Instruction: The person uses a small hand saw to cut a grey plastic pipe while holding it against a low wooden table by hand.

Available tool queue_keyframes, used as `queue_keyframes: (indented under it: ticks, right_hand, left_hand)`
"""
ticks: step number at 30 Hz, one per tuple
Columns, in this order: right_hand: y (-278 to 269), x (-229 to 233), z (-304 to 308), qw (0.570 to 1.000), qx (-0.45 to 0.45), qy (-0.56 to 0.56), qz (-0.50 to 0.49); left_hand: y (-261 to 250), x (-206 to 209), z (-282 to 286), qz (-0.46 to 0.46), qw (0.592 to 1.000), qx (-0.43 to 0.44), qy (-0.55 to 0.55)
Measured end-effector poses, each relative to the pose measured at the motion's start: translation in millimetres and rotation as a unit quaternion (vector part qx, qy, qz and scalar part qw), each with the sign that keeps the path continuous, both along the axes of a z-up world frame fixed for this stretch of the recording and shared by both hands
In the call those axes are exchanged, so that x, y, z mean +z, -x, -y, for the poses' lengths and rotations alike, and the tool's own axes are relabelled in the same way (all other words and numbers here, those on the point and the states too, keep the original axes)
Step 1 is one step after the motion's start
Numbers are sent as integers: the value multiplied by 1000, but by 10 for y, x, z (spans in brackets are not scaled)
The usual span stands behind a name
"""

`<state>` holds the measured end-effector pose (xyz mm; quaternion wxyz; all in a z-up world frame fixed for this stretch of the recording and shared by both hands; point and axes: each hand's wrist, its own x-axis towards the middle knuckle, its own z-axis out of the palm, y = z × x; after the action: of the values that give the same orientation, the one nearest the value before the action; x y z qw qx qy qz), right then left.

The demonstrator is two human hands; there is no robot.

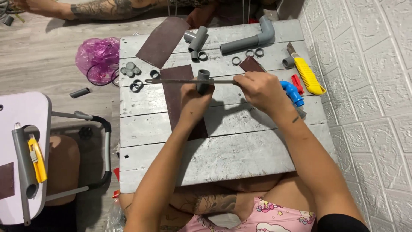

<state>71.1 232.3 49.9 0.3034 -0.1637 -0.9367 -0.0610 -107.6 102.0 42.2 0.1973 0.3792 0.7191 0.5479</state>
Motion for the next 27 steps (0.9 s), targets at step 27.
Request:
queue_keyframes:
  ticks: [27]
  right_hand:
    - [56,-56,0,997,19,75,-20]
  left_hand:
    - [7,-113,-77,14,999,-17,26]
